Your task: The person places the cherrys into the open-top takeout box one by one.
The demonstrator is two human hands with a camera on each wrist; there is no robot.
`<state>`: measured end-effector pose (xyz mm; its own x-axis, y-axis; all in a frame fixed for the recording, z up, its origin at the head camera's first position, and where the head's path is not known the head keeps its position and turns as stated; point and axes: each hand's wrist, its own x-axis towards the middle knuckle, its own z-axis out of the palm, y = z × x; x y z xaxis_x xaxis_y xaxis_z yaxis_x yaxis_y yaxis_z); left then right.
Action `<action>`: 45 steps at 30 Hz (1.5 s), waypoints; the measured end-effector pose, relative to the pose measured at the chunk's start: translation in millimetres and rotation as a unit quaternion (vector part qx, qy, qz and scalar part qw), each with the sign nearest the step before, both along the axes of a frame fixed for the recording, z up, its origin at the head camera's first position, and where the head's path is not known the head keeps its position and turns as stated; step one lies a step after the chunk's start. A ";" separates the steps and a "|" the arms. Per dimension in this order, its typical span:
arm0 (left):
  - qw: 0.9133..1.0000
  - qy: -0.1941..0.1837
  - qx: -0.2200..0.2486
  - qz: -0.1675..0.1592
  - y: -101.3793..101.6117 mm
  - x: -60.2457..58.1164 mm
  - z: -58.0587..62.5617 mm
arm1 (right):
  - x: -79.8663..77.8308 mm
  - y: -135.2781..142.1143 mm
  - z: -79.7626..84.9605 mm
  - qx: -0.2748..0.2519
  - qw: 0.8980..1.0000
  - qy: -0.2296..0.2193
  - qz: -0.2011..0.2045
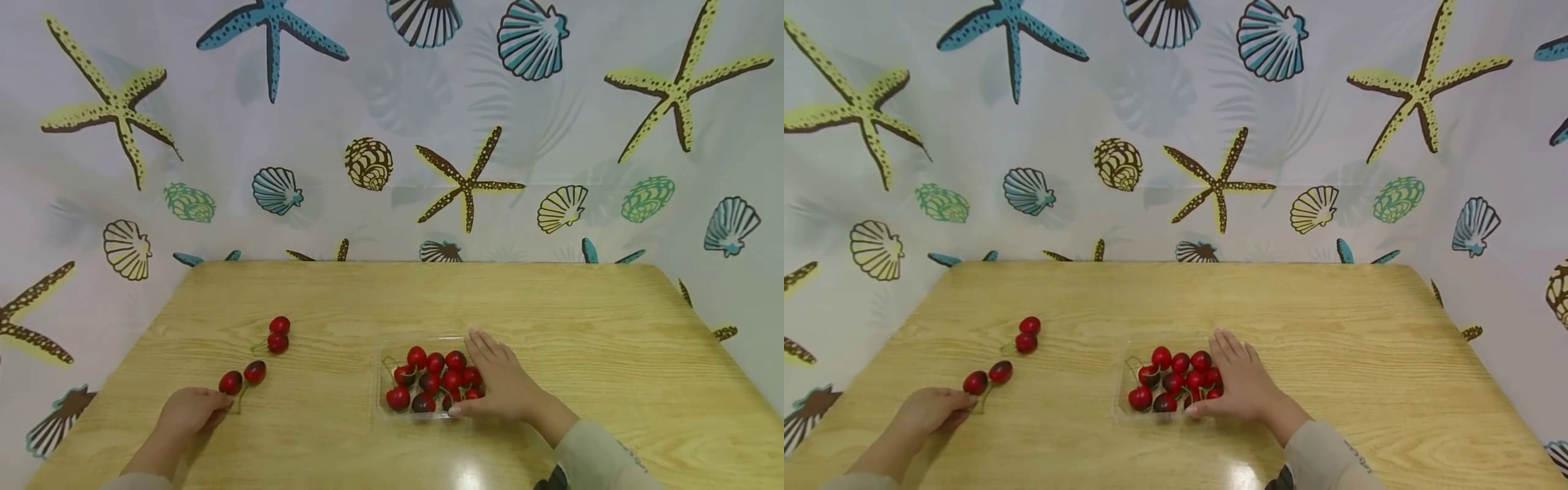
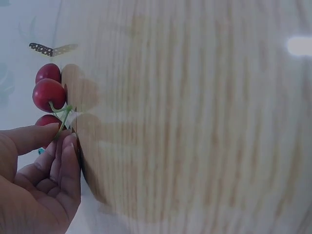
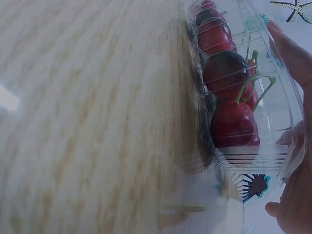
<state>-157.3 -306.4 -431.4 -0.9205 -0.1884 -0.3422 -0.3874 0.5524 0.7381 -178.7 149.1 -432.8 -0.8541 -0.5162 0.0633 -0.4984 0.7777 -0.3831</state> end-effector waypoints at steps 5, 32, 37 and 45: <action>0.995 0.007 0.100 0.024 3.5 -1.1 0.7 | -1.9 0.7 0.7 -0.001 1.000 0.003 0.000; 0.985 0.047 0.166 0.001 8.8 10.5 14.1 | 0.7 -0.3 1.3 -0.011 1.000 0.001 0.000; 0.984 0.052 0.171 -0.006 14.2 11.5 20.2 | 0.6 -0.3 -0.1 -0.011 1.000 0.001 0.000; 0.984 0.059 0.169 -0.016 26.3 10.5 27.9 | 0.4 0.7 0.1 -0.012 1.000 0.005 0.005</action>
<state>-146.7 -280.0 -403.5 -0.9613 -0.0533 -0.2704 -0.2743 0.2778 0.9206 -178.3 149.7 -432.7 -0.8479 -0.5233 0.0843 -0.5103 0.7629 -0.3971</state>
